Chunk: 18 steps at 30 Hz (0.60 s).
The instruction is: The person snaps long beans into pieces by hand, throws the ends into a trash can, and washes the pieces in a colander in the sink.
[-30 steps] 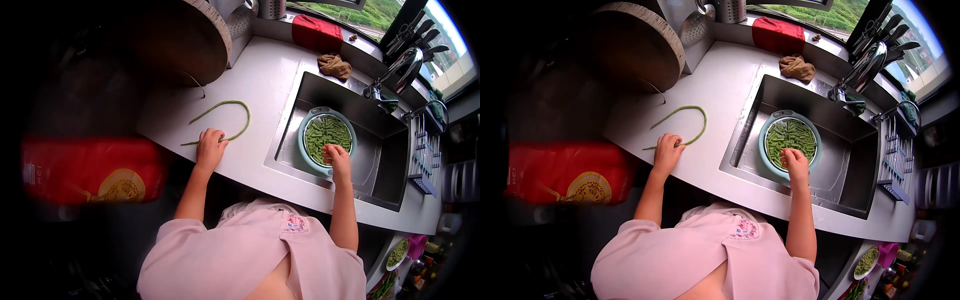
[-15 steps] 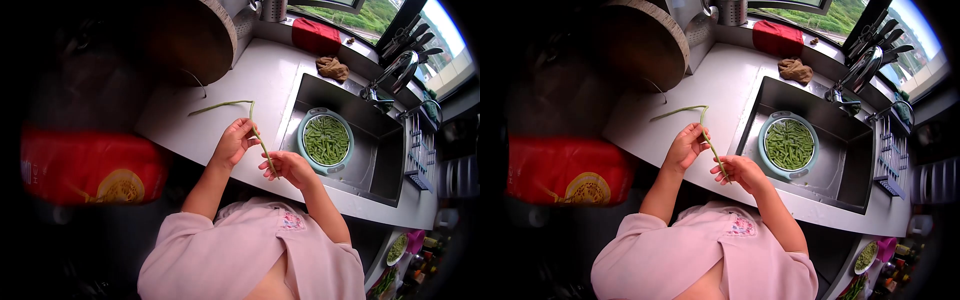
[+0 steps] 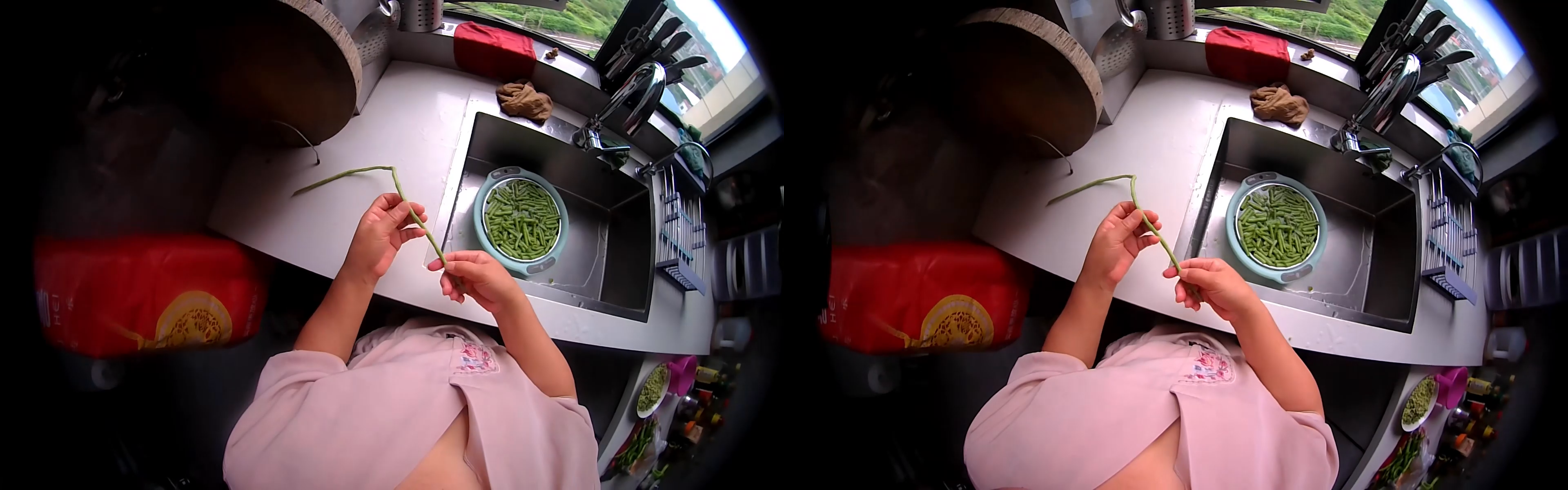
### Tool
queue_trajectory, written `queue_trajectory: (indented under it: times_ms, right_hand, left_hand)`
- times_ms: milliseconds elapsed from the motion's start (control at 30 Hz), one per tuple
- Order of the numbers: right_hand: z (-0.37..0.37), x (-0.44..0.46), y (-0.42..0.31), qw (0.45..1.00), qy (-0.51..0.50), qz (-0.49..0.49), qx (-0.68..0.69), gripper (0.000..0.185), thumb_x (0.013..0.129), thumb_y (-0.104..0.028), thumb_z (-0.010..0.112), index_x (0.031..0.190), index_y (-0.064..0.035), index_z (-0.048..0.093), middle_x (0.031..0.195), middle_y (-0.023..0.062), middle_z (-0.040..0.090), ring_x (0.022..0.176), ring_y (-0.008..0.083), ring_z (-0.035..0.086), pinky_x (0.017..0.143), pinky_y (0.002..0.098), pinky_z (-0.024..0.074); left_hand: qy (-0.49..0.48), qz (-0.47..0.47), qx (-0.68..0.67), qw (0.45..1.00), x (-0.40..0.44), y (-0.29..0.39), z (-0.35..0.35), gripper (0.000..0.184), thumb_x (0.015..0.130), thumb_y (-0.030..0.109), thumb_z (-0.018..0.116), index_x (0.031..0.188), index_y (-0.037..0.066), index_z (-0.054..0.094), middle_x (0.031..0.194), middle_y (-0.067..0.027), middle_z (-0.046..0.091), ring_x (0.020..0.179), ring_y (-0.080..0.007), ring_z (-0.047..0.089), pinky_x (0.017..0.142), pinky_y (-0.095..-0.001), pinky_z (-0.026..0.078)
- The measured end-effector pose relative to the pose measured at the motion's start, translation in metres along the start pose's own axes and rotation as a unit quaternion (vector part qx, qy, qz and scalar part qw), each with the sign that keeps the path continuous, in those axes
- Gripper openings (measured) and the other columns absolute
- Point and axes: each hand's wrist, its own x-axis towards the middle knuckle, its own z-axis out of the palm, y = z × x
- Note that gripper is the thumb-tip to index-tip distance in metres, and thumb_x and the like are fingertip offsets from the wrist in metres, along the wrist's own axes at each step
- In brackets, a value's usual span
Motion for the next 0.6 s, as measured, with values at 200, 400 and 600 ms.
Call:
queue_trajectory:
  times_ms: [200,400,600]
  right_hand:
    - [-0.009,0.011,0.019,0.872,0.267,-0.194,-0.361,0.015,0.088,-0.013,0.045,0.084,-0.0027,0.055,0.058,0.0042,0.055,0.046,0.0102,0.049,0.041,0.0214,0.0366]
    - [-0.037,0.001,0.001,0.957,0.189,-0.147,0.164,0.012,0.085,-0.014,0.047,0.081,-0.0040,0.052,0.059,0.0065,0.056,0.045,0.0153,0.048,0.041,0.0248,0.0373]
    - [0.001,-0.014,-0.010,0.988,0.105,-0.106,-0.028,0.015,0.089,-0.016,0.047,0.091,-0.0043,0.056,0.078,0.0097,0.062,0.057,0.0105,0.053,0.047,0.0204,0.0392]
  left_hand:
    - [0.005,0.059,0.011,0.998,-0.015,-0.021,0.019,0.013,0.088,0.007,0.054,0.099,0.004,0.048,0.090,-0.0103,0.061,0.082,-0.0191,0.060,0.072,-0.0299,0.052]
    - [0.016,0.060,-0.044,0.997,-0.026,-0.034,0.030,0.013,0.088,0.007,0.055,0.099,0.004,0.049,0.088,-0.0084,0.060,0.081,-0.0179,0.060,0.070,-0.0277,0.051]
    - [-0.024,0.005,-0.043,0.999,-0.020,-0.034,0.028,0.016,0.088,0.009,0.055,0.102,0.004,0.048,0.088,-0.0081,0.059,0.081,-0.0177,0.060,0.071,-0.0275,0.051]
